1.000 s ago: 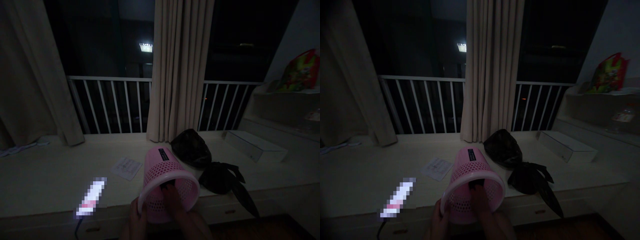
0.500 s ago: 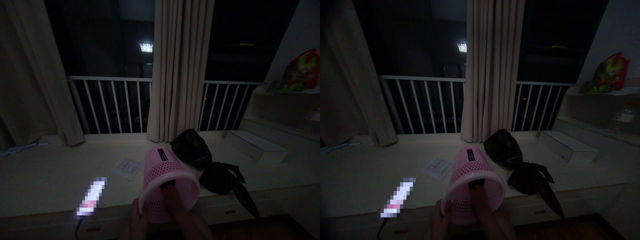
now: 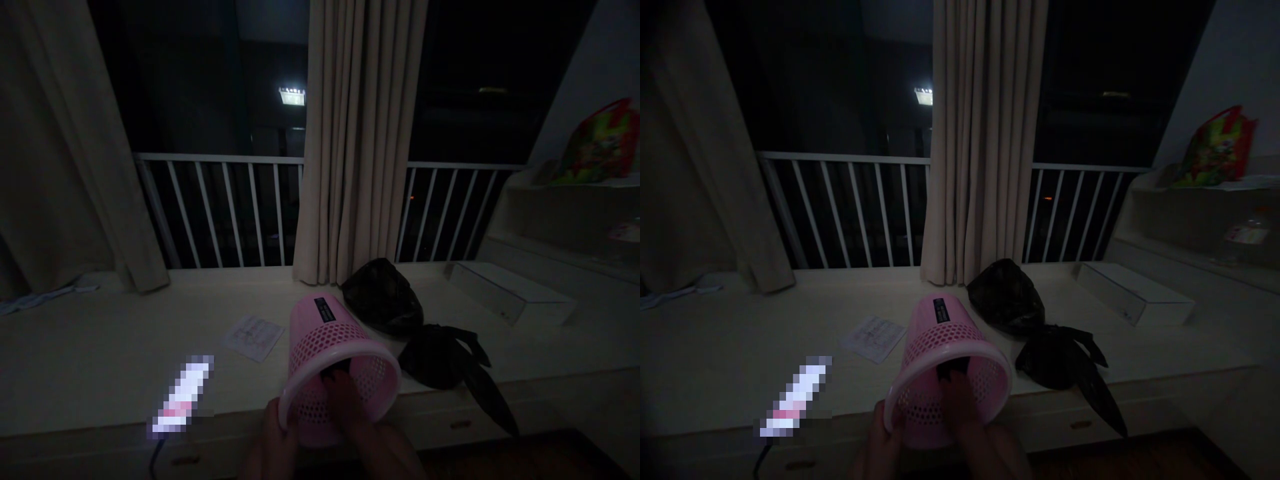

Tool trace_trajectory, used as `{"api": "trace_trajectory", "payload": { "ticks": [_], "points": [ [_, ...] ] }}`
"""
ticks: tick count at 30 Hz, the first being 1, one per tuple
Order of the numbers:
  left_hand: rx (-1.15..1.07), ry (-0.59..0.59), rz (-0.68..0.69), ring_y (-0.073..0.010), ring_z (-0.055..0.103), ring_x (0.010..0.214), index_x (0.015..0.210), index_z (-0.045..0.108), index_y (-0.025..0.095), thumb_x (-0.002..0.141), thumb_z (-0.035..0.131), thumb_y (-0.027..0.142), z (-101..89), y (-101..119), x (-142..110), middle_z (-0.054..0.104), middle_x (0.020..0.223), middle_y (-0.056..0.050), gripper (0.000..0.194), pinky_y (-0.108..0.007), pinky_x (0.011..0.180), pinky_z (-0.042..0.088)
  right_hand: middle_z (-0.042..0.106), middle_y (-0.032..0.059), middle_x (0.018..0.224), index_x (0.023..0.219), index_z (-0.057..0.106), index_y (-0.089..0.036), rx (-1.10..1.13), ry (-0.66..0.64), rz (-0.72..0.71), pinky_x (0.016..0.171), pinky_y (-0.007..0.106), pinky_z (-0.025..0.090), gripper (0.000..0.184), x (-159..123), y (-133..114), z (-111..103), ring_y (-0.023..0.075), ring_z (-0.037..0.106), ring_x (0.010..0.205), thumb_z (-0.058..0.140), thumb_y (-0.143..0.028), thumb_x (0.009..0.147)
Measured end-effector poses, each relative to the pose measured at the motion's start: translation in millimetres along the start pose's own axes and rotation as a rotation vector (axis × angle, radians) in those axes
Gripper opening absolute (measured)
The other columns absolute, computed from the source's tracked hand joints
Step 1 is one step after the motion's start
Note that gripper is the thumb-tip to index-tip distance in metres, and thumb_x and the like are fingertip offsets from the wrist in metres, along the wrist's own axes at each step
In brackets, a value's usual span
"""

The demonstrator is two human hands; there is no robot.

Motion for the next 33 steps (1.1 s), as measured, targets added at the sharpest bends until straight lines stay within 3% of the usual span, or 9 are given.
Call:
{"api": "trace_trajectory", "payload": {
  "ticks": [2, 6, 13, 17, 23, 28, 33],
  "points": [
    [-0.056, -0.001, 0.026, -0.0255, 0.065, 0.079, 0.101, 0.058, 0.018, 0.073, 0.053, 0.050, 2.4, -1, 2, 0.068, 0.087, -0.008, 0.043, -0.036, 0.069, 0.052, 0.064, -0.0003, 0.113, 0.133, 0.046, -0.045, -0.055, 0.001, -0.061, 0.084, 0.025, 0.048, 0.059, -3, -6, -4, 0.0176, 0.058, 0.110, 0.037, -0.073, 0.082],
    [-0.201, 0.055, 0.047, -0.0271, 0.064, 0.088, 0.101, 0.058, 0.015, 0.066, 0.059, 0.050, 3.9, -2, 5, 0.065, 0.097, -0.011, 0.050, -0.038, 0.076, 0.052, 0.056, -0.0004, 0.129, 0.141, 0.038, -0.039, -0.138, -0.125, -0.259, 0.082, 0.019, 0.047, 0.053, 4, -18, 3, 0.0130, 0.053, 0.118, 0.028, -0.059, 0.092],
    [-0.245, 0.098, 0.059, -0.0266, 0.064, 0.082, 0.102, 0.056, 0.014, 0.063, 0.063, 0.050, -0.3, 0, 4, 0.066, 0.090, -0.010, 0.053, -0.040, 0.074, 0.052, 0.059, 0.0049, 0.122, 0.145, 0.032, -0.032, -0.044, -0.121, -0.316, 0.084, 0.016, 0.044, 0.059, 2, -23, 11, 0.0093, 0.055, 0.115, 0.013, -0.057, 0.095],
    [-0.200, 0.085, 0.063, -0.0273, 0.063, 0.086, 0.104, 0.055, 0.014, 0.065, 0.061, 0.052, -3.5, 7, 5, 0.064, 0.095, -0.011, 0.055, -0.039, 0.074, 0.052, 0.067, 0.0047, 0.099, 0.145, 0.033, -0.033, -0.114, -0.094, -0.209, 0.075, 0.018, 0.046, 0.058, 13, 3, 10, 0.0121, 0.061, 0.098, 0.014, -0.056, 0.095],
    [-0.265, 0.077, 0.067, -0.0258, 0.065, 0.088, 0.110, 0.053, 0.014, 0.065, 0.064, 0.046, -1.9, 14, 14, 0.063, 0.105, -0.014, 0.055, -0.036, 0.071, 0.054, 0.067, 0.0097, 0.100, 0.138, 0.045, -0.036, -0.243, 0.006, -0.078, 0.057, 0.023, 0.045, 0.061, 58, 54, 5, 0.0162, 0.064, 0.087, 0.015, -0.063, 0.092],
    [-0.268, 0.095, 0.135, -0.0287, 0.062, 0.099, 0.112, 0.057, 0.014, 0.067, 0.062, 0.041, -2.4, 19, 21, 0.062, 0.111, -0.015, 0.053, -0.041, 0.082, 0.053, 0.065, 0.0140, 0.104, 0.144, 0.037, -0.030, -0.273, -0.037, -0.123, 0.058, 0.025, 0.048, 0.062, 78, 70, 10, 0.0184, 0.065, 0.087, 0.023, -0.062, 0.092],
    [-0.293, -0.007, 0.137, -0.0293, 0.059, 0.111, 0.118, 0.059, 0.014, 0.071, 0.059, 0.041, 4.1, 17, 21, 0.063, 0.119, -0.014, 0.054, -0.041, 0.094, 0.048, 0.067, 0.0138, 0.098, 0.144, 0.036, -0.032, -0.251, -0.085, -0.112, 0.050, 0.026, 0.045, 0.065, 88, 79, 19, 0.0205, 0.066, 0.079, 0.005, -0.058, 0.093]
  ]
}}
Point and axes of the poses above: each hand's wrist, its own x-axis towards the middle knuckle, its own z-axis out of the palm, y = z × x, the point moved 9 cm from there along x, towards the middle knuckle
